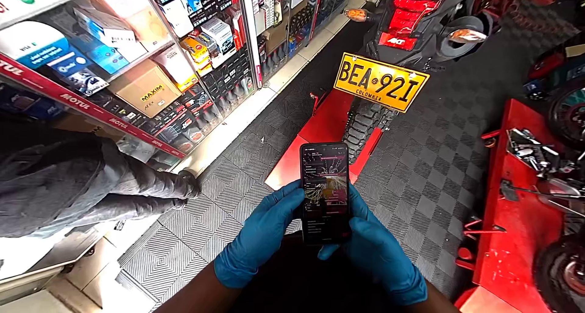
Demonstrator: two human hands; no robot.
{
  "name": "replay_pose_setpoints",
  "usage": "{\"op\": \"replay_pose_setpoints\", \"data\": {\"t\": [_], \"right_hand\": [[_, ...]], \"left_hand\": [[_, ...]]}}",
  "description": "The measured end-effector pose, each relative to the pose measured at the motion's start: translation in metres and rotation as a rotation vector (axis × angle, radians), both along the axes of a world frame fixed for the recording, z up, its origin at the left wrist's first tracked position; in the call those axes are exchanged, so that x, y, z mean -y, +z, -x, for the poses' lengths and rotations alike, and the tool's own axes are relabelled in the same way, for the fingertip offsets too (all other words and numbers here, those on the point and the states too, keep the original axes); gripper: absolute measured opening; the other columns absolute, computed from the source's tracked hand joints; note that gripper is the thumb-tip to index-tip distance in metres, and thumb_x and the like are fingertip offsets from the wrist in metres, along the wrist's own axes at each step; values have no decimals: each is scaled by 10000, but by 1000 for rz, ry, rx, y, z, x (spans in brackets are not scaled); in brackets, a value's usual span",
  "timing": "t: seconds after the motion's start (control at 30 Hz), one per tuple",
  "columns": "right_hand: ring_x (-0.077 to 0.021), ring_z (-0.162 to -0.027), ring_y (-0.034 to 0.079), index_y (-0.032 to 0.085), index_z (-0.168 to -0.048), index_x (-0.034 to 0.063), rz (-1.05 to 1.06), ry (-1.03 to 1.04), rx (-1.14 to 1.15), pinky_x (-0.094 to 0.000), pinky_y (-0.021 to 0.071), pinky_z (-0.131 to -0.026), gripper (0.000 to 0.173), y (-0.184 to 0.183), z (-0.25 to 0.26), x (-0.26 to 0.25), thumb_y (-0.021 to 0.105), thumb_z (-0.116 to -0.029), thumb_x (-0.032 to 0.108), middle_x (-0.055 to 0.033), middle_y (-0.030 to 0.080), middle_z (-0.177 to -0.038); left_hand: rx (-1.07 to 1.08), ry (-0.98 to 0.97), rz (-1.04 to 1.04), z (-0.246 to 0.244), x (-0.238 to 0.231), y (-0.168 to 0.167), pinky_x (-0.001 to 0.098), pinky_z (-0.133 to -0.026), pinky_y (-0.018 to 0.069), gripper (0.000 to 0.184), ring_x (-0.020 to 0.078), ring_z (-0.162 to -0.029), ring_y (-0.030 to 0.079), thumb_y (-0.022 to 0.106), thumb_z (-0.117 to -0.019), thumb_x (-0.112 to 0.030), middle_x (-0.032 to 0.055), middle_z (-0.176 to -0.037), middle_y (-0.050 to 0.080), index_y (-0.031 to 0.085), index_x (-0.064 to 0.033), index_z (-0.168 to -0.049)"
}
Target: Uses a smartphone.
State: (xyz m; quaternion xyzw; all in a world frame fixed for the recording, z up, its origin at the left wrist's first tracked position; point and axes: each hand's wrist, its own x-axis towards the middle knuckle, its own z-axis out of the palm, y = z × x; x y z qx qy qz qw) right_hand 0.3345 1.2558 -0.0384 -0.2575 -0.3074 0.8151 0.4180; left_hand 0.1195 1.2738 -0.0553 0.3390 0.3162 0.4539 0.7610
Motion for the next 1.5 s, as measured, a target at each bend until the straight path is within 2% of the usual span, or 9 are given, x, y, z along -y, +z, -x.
{"op": "replay_pose_setpoints", "data": {"t": [0.13, 0.3, 0.5, 0.67, 0.93, 1.03, 1.5], "right_hand": [[-351, -1118, 660, 323, -1575, 261, 35, -17, -49, -483, 617, -788, 657, 0, -3, 3, 598, -978, 263, -208, 555, -1378], [-354, -1124, 655, 328, -1564, 240, 31, -33, -63, -487, 612, -804, 634, 0, -5, 8, 583, -984, 247, -211, 550, -1377], [-366, -1137, 648, 357, -1548, 212, 31, -64, -61, -503, 606, -823, 621, -1, -10, 13, 593, -975, 259, -220, 551, -1373], [-354, -1125, 659, 393, -1517, 199, 15, -94, -48, -487, 614, -812, 596, 3, -16, 15, 617, -972, 292, -212, 573, -1349], [-343, -1123, 659, 402, -1508, 205, 17, -119, -56, -477, 614, -805, 562, 2, -17, 18, 586, -982, 277, -205, 576, -1342], [-335, -1125, 662, 422, -1501, 218, 22, -118, -60, -474, 615, -809, 545, 2, -17, 19, 585, -984, 271, -191, 584, -1344], [-360, -1148, 647, 372, -1527, 215, 18, -70, -91, -496, 608, -827, 579, 4, -11, 16, 580, -990, 276, -211, 553, -1372]], "left_hand": [[-37, -6, -10, -3, 2, 1, 399, -1001, 532, 415, 234, -1111, 658, 357, -1101, -220, 155, -1241, 664, 582, -45, -1402], [-17, -31, -63, -6, 4, 0, 414, -1049, 502, 445, 235, -1175, 630, 301, -1099, -210, 150, -1300, 636, 554, -33, -1420], [3, -92, -76, -8, 0, -3, 423, -1087, 473, 459, 242, -1239, 597, 300, -1093, -210, 151, -1361, 605, 534, -33, -1446], [-31, -148, -114, -14, -2, 1, 401, -1071, 479, 440, 218, -1206, 608, 307, -1068, -175, 134, -1309, 631, 580, -46, -1389], [-35, -229, -130, -14, -4, 0, 402, -1076, 474, 458, 224, -1216, 601, 323, -1040, -136, 141, -1328, 621, 547, -63, -1433], [-46, -220, -130, -13, -3, 0, 400, -1059, 487, 450, 220, -1196, 611, 329, -1035, -127, 140, -1307, 632, 565, -56, -1412], [-40, -181, -150, -7, 1, 1, 409, -1070, 478, 443, 231, -1210, 601, 325, -1049, -127, 140, -1329, 620, 564, -60, -1417]]}}
